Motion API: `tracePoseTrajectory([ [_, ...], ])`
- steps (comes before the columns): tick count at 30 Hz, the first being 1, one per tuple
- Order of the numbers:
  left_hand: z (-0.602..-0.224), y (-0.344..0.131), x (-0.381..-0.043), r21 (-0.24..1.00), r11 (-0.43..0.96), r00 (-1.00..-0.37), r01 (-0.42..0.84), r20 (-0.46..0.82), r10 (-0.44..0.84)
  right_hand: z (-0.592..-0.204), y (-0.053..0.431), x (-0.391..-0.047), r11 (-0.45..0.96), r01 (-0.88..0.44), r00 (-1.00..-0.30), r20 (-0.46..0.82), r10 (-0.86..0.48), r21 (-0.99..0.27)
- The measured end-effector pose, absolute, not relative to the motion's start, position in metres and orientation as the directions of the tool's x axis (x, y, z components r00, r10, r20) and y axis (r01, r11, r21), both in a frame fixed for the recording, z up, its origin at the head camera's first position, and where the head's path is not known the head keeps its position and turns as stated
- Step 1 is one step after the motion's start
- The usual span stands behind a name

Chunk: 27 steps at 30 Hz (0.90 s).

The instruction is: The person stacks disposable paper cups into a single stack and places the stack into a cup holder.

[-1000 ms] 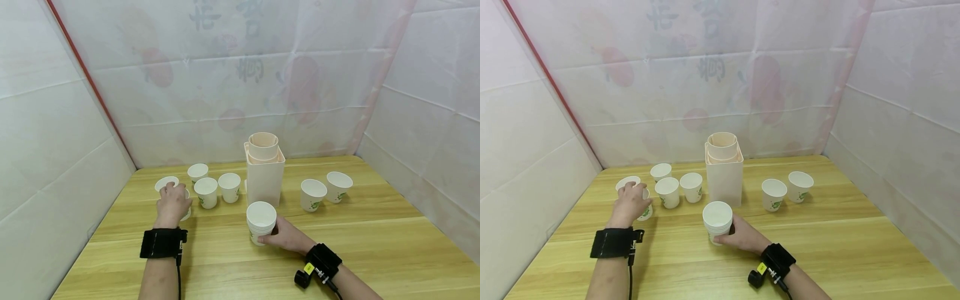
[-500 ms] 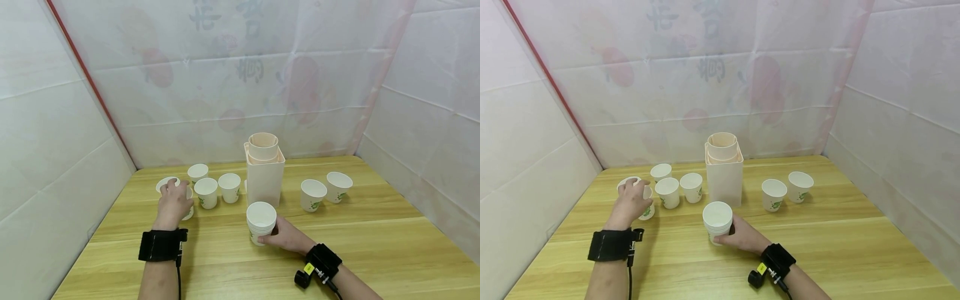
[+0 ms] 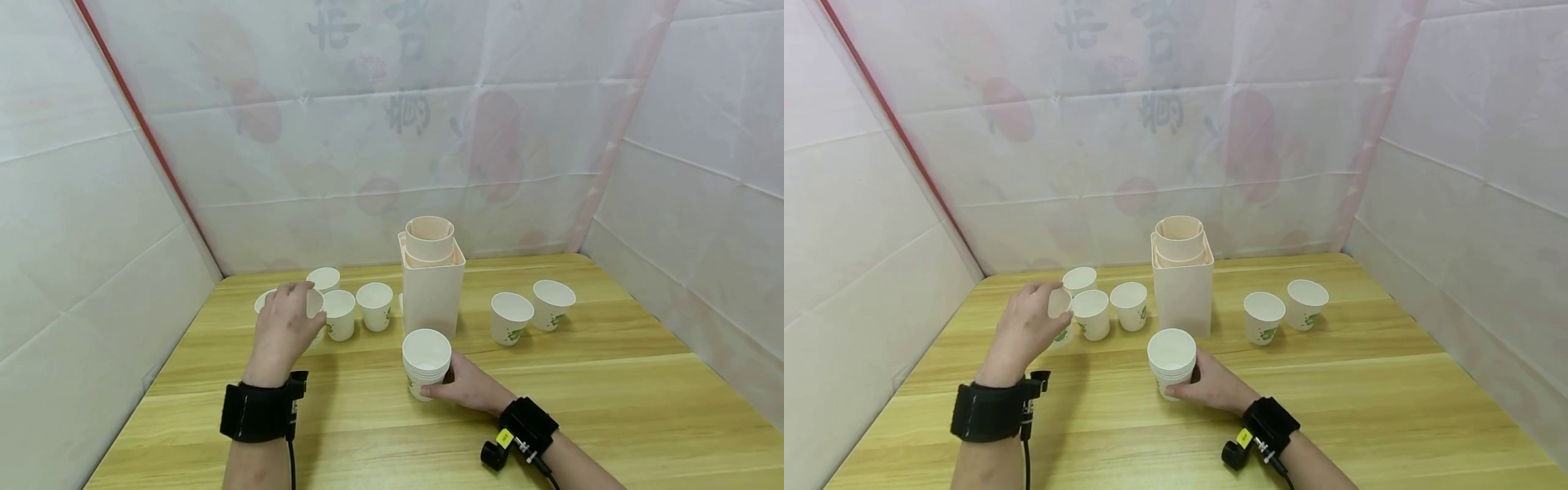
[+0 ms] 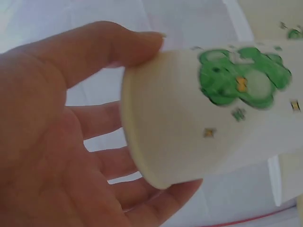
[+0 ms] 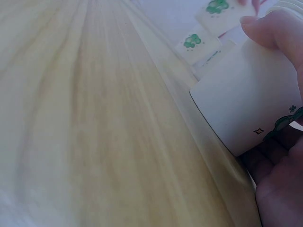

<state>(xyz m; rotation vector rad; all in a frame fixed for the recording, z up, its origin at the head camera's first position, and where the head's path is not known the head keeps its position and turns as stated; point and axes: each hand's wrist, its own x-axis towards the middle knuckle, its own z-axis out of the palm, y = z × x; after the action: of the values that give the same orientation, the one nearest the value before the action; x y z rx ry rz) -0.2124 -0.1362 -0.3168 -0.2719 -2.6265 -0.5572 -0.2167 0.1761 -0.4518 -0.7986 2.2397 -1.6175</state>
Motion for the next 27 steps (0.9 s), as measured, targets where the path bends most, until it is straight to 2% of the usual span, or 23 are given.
tracePoseTrajectory([
  [8,-0.302,-0.122,-0.200,0.391,0.813,-0.810,0.432,0.565,0.158,-0.440,0.174,-0.211,0.211,-0.275,-0.806,0.105,-0.583,-0.938],
  [16,-0.293,-0.099,-0.188,0.286,0.766,-0.677,0.576,0.692,0.250,-0.423,0.172,-0.202,0.210,-0.277,-0.800,0.105,-0.591,-0.938],
  [27,-0.288,-0.081,-0.180,0.291,0.740,-0.645,0.607,0.724,0.245,-0.451,0.176,-0.216,0.221,-0.291,-0.811,0.117,-0.574,-0.931],
])
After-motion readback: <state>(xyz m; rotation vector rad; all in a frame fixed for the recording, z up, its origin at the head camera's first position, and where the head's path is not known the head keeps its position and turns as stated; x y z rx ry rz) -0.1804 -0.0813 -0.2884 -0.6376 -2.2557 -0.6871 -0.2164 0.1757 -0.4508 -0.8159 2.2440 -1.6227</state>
